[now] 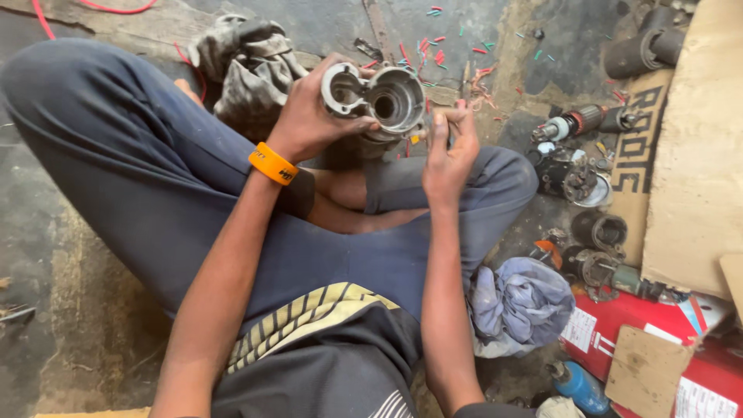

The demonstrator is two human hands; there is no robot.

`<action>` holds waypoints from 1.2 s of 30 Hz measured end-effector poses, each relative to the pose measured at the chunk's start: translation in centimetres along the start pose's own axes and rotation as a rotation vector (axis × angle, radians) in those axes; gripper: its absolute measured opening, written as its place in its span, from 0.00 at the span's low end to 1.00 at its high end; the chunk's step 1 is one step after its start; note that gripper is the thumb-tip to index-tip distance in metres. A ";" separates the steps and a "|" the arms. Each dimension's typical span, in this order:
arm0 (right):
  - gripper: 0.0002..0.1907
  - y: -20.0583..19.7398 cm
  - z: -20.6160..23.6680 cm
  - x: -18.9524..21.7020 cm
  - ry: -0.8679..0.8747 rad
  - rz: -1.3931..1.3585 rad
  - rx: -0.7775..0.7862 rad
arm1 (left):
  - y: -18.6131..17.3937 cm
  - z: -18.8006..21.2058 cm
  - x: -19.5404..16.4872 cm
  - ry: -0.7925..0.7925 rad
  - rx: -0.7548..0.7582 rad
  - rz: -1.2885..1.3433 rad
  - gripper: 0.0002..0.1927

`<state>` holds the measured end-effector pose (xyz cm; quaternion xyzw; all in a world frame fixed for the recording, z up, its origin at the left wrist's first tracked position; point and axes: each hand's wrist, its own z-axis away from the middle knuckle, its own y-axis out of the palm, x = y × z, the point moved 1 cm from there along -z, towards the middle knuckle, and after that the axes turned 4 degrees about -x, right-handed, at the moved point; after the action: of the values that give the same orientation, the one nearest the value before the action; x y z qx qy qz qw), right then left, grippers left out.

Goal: The person sits on the floor and uses a small metal file to scrape and smooth the inner surfaces of a cylindrical motor housing. They rotate the housing frequently to access different areas and continue filing throughout the clip.

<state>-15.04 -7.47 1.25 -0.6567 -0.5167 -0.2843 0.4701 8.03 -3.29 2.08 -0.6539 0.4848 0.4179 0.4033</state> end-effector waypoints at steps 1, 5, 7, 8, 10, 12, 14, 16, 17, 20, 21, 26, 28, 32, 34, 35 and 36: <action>0.08 -0.1 0.1 0.0 -0.018 0.007 -0.004 | 0.0 -0.1 0.1 0.008 0.002 -0.004 0.29; 0.07 0.0 -0.3 -1.1 0.157 -0.090 -0.065 | 0.4 0.0 0.3 -0.084 -0.020 -0.049 0.31; 0.06 0.5 -1.2 -1.9 0.228 -0.165 -0.077 | 0.4 0.0 0.2 -0.029 -0.025 -0.042 0.31; 0.07 0.8 -1.7 -2.2 0.198 -0.184 -0.067 | 0.5 0.0 0.2 -0.007 -0.024 -0.035 0.31; 0.07 1.1 -1.9 -2.6 0.164 -0.204 -0.061 | 0.4 0.1 0.1 -0.016 -0.023 -0.015 0.31; 0.06 0.9 -1.6 -2.5 0.154 -0.198 -0.063 | 0.4 0.1 0.0 -0.017 -0.016 0.004 0.31; 0.06 0.2 -0.7 -2.2 0.221 -0.205 -0.046 | 0.4 0.2 0.1 -0.030 -0.014 0.026 0.30; 0.07 -0.4 0.3 -1.7 0.235 -0.208 -0.021 | 0.5 0.3 0.3 -0.050 -0.015 0.009 0.30; 0.07 -0.5 0.6 -1.5 0.216 -0.208 -0.003 | 0.5 0.3 0.4 -0.060 -0.017 -0.002 0.30; 0.07 -0.1 0.1 -1.3 0.219 -0.152 -0.034 | 0.4 0.2 0.6 -0.044 -0.016 0.001 0.31; 0.07 0.3 -0.5 -1.5 0.226 -0.128 -0.060 | 0.4 0.2 0.6 -0.034 -0.021 -0.009 0.31; 0.07 1.4 -1.5 -1.3 0.128 -0.176 -0.082 | 0.7 0.6 0.2 -0.001 -0.060 -0.073 0.30; 0.07 0.5 -0.3 -0.4 -0.077 0.057 -0.039 | 0.8 0.7 0.2 -0.031 -0.061 -0.052 0.30; 0.06 -2.1 2.9 0.6 0.139 0.085 0.122 | 1.1 0.7 0.1 -0.048 -0.067 0.032 0.29; 0.06 -2.5 3.7 0.1 0.399 -0.133 0.146 | 1.5 1.0 0.0 -0.038 -0.117 -0.040 0.30; 0.06 -2.6 3.7 -0.2 0.378 -0.141 0.114 | 1.7 1.1 -0.1 -0.027 -0.143 -0.076 0.30; 0.06 -2.7 3.4 -0.7 0.353 -0.150 0.081 | 2.1 1.4 -0.3 -0.023 -0.186 -0.061 0.31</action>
<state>-18.15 -4.56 0.20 -0.5371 -0.4848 -0.4082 0.5567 5.71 -2.37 1.67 -0.6981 0.4191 0.4563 0.3589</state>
